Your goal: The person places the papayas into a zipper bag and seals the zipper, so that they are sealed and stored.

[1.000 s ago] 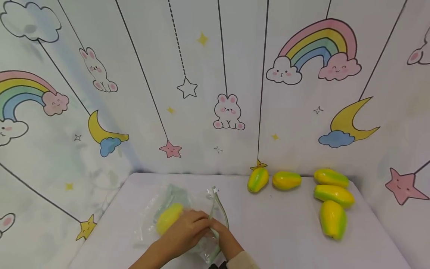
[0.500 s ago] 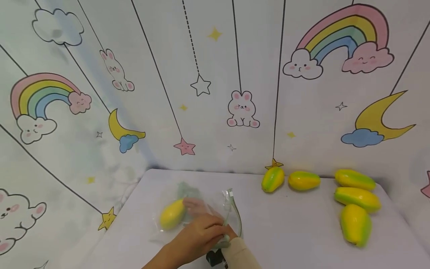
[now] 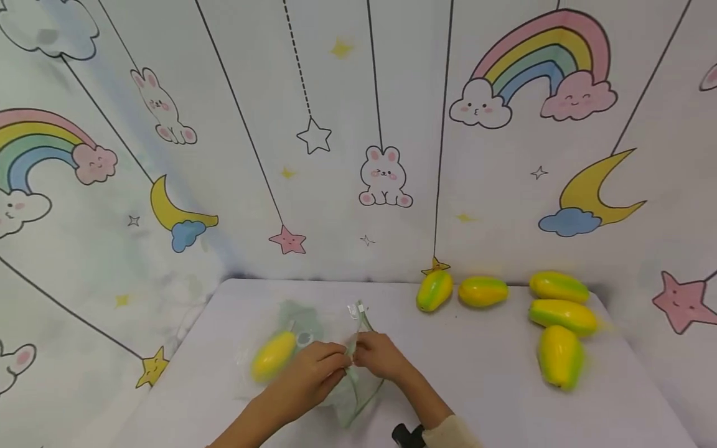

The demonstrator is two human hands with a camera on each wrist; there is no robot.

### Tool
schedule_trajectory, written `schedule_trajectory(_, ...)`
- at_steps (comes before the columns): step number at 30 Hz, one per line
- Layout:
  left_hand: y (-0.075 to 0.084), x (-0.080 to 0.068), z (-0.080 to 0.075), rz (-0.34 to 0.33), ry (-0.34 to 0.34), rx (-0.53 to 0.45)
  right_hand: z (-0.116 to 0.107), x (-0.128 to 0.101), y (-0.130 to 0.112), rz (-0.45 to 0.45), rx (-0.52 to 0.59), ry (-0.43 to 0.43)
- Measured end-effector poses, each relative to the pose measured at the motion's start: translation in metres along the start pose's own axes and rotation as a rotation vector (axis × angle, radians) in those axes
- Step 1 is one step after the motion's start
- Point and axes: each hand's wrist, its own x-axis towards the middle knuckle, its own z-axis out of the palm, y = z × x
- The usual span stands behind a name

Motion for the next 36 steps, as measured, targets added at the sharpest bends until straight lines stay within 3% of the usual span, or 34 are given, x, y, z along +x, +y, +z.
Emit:
schedule_trajectory(1, -0.002, -0.003, -0.002, -0.008, 0.008, 0.01, -0.007, -0.004, -0.007, 0.051, -0.002, 0.01)
schedule_trajectory(3, -0.006, -0.006, -0.004, -0.02, 0.015, 0.019, -0.021, -0.013, -0.017, 0.059, -0.084, 0.096)
schedule_trajectory(6, -0.008, -0.011, -0.006, -0.044, 0.012, 0.024, -0.043, -0.02, -0.021, 0.044, -0.438, 0.327)
schedule_trajectory(8, -0.009, -0.015, -0.007, -0.068, 0.005, 0.005, -0.055, -0.02, -0.015, 0.089, -0.675, 0.476)
schedule_trajectory(9, -0.008, -0.017, -0.008, -0.08, 0.002, -0.006, -0.06, -0.019, -0.011, 0.125, -0.74, 0.515)
schedule_trajectory(11, -0.008, -0.022, -0.008, -0.112, -0.008, -0.043, -0.068, -0.014, -0.001, 0.197, -0.808, 0.537)
schedule_trajectory(15, -0.005, -0.027, -0.006, -0.162, -0.021, -0.128, -0.082, 0.001, 0.019, 0.323, -0.896, 0.483)
schedule_trajectory(20, 0.001, -0.021, 0.005, -0.181, -0.035, -0.17, -0.093, 0.016, 0.038, 0.455, -0.921, 0.409)
schedule_trajectory(27, 0.009, -0.013, 0.013, -0.137, -0.012, -0.186, -0.101, 0.01, 0.06, 0.476, -0.921, 0.439)
schedule_trajectory(32, 0.008, -0.011, 0.017, -0.118, -0.043, -0.21, -0.114, 0.022, 0.055, 0.502, -0.874, 0.477)
schedule_trajectory(36, 0.007, -0.011, 0.016, -0.122, -0.055, -0.215, -0.12, 0.026, 0.051, 0.595, -0.79, 0.451)
